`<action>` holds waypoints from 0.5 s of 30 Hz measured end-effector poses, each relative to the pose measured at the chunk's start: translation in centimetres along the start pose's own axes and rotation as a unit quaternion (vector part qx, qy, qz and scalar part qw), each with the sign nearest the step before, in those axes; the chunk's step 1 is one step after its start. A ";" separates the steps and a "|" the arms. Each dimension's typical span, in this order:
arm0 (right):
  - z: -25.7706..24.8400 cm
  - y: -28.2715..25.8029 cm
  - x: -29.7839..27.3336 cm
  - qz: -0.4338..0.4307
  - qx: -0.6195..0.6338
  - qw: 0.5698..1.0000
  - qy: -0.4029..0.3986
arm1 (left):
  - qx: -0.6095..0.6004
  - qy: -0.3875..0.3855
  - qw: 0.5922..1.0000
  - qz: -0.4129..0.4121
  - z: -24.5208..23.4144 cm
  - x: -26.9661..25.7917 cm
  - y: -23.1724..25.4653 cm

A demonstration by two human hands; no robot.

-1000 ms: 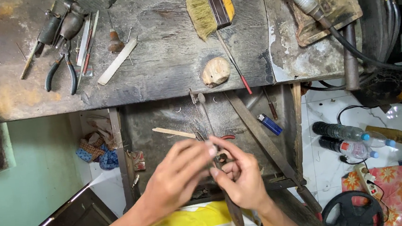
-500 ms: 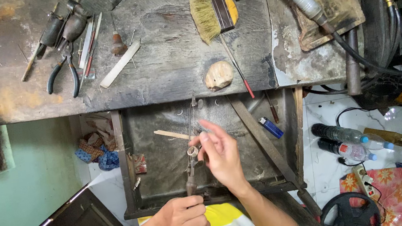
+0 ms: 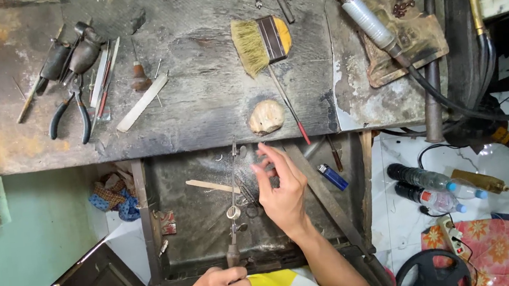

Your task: Grinding a metal component with a rotary tool and then cutting it with a jeweler's saw at a workbench.

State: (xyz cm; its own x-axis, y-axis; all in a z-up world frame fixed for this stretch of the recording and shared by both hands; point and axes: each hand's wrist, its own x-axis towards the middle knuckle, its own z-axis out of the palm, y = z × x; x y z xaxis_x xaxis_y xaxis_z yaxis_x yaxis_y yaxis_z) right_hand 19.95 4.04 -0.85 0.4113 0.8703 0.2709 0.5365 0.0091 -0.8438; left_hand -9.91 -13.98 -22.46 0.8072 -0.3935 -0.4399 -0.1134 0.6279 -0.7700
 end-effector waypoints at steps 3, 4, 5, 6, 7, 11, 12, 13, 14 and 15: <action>-0.3 0.0 1.0 -0.032 -0.002 0.999 -0.031 | 0.050 -0.049 0.998 0.006 4.3 -1.8 -2.1; -0.3 0.1 1.3 -0.051 -0.001 0.998 -0.034 | 0.069 -0.048 0.996 0.024 5.2 -2.1 -2.6; -0.3 0.2 1.6 -0.069 0.001 0.997 -0.037 | 0.087 -0.046 0.994 0.042 6.1 -2.5 -3.1; -0.2 0.1 1.8 -0.069 0.002 0.997 -0.039 | 0.086 -0.047 0.994 0.043 5.4 -2.2 -2.6; -0.2 0.1 2.1 -0.083 -0.002 0.996 -0.039 | 0.055 -0.037 0.998 0.019 4.6 -1.9 -2.2; 0.4 0.8 2.2 -0.109 0.010 0.992 -0.057 | 0.025 -0.041 0.999 -0.005 5.8 -2.1 -2.7; 0.9 1.3 2.3 -0.110 0.011 0.992 -0.058 | 0.025 -0.042 0.999 -0.003 4.7 -1.7 -2.1; 1.4 1.7 2.3 -0.113 0.001 0.992 -0.053 | 0.024 -0.043 0.999 -0.006 3.6 -1.2 -1.5; 1.8 2.1 2.1 -0.112 -0.010 0.992 -0.049 | 0.021 -0.042 0.999 -0.010 2.3 -0.9 -1.3; 1.8 1.9 1.9 -0.109 -0.010 0.993 -0.051 | 0.018 -0.041 0.999 -0.011 2.6 -1.2 -1.9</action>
State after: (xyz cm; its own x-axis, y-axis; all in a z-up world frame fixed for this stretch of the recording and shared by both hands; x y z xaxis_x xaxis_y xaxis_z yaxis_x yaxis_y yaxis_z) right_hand 20.45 6.53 -2.78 0.2080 0.8937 0.3975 0.6192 0.1943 -0.7608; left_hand -9.12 -12.95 -19.31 0.8541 -0.3520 -0.3829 -0.0752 0.6448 -0.7606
